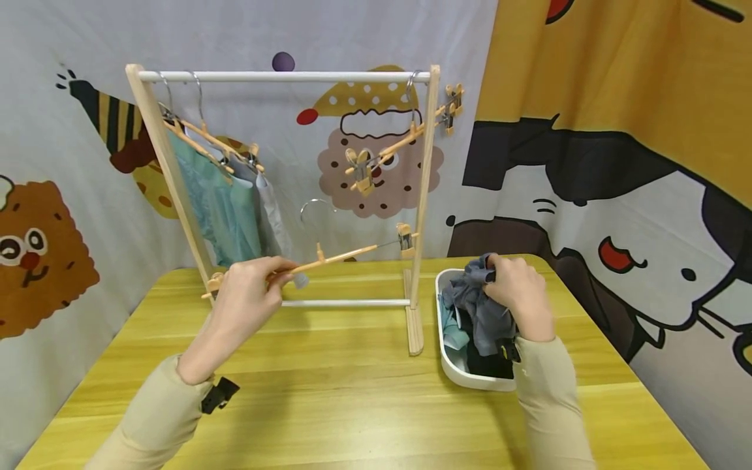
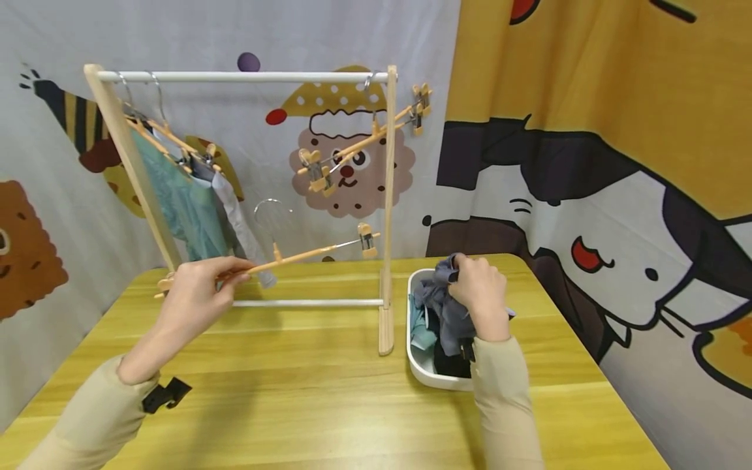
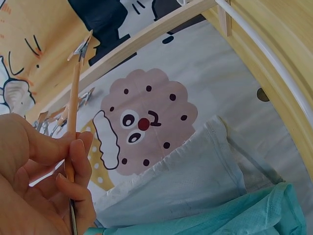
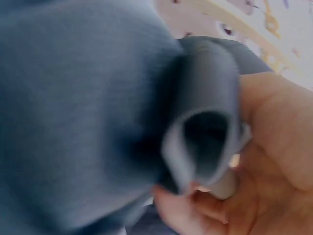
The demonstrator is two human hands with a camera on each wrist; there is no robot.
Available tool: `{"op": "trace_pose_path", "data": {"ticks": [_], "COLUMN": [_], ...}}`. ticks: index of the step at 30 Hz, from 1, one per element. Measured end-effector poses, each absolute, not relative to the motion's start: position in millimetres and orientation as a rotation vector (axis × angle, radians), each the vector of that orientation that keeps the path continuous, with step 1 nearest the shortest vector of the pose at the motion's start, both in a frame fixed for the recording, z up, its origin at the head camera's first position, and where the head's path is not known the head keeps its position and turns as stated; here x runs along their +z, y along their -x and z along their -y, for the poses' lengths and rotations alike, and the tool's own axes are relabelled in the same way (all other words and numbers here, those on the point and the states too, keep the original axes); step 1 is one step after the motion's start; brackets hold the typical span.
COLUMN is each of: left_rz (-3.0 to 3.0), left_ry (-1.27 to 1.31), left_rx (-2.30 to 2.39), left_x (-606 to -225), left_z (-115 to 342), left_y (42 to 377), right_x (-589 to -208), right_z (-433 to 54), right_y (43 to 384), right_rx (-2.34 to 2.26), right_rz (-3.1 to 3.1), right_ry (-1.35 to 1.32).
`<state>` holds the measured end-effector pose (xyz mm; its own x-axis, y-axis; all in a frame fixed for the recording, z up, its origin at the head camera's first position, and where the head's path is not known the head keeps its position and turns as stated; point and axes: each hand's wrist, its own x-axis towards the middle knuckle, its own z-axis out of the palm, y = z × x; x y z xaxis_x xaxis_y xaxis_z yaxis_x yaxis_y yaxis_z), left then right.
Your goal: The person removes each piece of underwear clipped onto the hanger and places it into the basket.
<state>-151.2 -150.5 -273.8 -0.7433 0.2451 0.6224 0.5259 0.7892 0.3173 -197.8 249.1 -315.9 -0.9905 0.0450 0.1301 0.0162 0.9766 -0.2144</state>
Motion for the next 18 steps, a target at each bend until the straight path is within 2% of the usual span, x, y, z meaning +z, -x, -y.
{"op": "trace_pose_path", "data": {"ticks": [8,18], "left_rz": [2.421,2.403], "left_ry": [0.554,0.521], "left_rx": [-0.642,-0.621], "left_x": [-274,-269], "left_z": [152,155], "left_y": [151,150], "right_x": [-333,-313], "right_z": [-249,-239], "right_y": [212,208], "right_rx": [0.374,0.430], "right_rz": [3.308,3.146], "right_ry": [0.001,-0.030]}}
